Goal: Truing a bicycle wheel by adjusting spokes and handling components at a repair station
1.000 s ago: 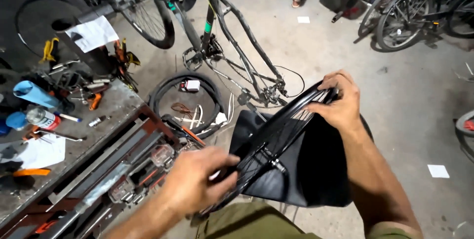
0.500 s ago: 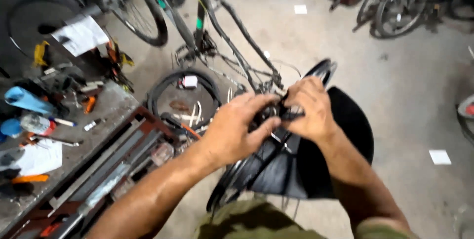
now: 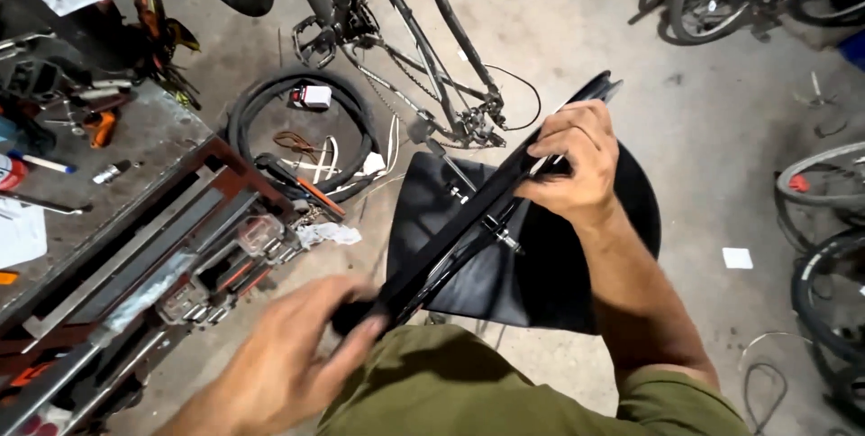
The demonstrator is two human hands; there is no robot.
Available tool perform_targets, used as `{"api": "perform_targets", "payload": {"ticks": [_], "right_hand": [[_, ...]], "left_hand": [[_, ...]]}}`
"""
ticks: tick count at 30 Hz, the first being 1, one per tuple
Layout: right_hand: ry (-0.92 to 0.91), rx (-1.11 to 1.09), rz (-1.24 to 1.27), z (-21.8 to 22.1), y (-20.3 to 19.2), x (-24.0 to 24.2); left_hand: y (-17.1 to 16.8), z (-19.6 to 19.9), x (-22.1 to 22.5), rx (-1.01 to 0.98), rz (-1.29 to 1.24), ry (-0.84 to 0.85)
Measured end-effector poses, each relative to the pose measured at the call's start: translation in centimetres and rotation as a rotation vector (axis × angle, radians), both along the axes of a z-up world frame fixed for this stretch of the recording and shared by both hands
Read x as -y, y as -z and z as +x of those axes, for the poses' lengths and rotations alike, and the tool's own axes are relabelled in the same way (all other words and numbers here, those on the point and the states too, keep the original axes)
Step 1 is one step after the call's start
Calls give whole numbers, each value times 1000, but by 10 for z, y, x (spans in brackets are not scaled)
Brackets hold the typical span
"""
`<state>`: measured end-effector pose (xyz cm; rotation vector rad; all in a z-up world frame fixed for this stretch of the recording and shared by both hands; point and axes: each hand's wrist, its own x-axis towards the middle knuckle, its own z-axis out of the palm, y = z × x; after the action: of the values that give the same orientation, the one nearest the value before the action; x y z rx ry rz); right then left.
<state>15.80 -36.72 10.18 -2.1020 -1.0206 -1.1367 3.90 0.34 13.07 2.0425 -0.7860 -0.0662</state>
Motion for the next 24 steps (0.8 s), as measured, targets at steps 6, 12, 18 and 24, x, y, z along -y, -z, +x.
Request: {"api": "perform_targets", "payload": {"ticks": [6, 12, 18, 24], "right_hand": [[-1, 18, -33, 0, -1, 14], [19, 79, -44, 7, 0, 13], [27, 96, -35, 8, 0, 10], [37, 46, -24, 6, -2, 9]], "left_hand": [[42, -30, -19, 35, -40, -47], [65, -35, 1, 112, -25, -132], [81, -35, 10, 100, -14, -177], [122, -31, 22, 159, -142, -266]]}}
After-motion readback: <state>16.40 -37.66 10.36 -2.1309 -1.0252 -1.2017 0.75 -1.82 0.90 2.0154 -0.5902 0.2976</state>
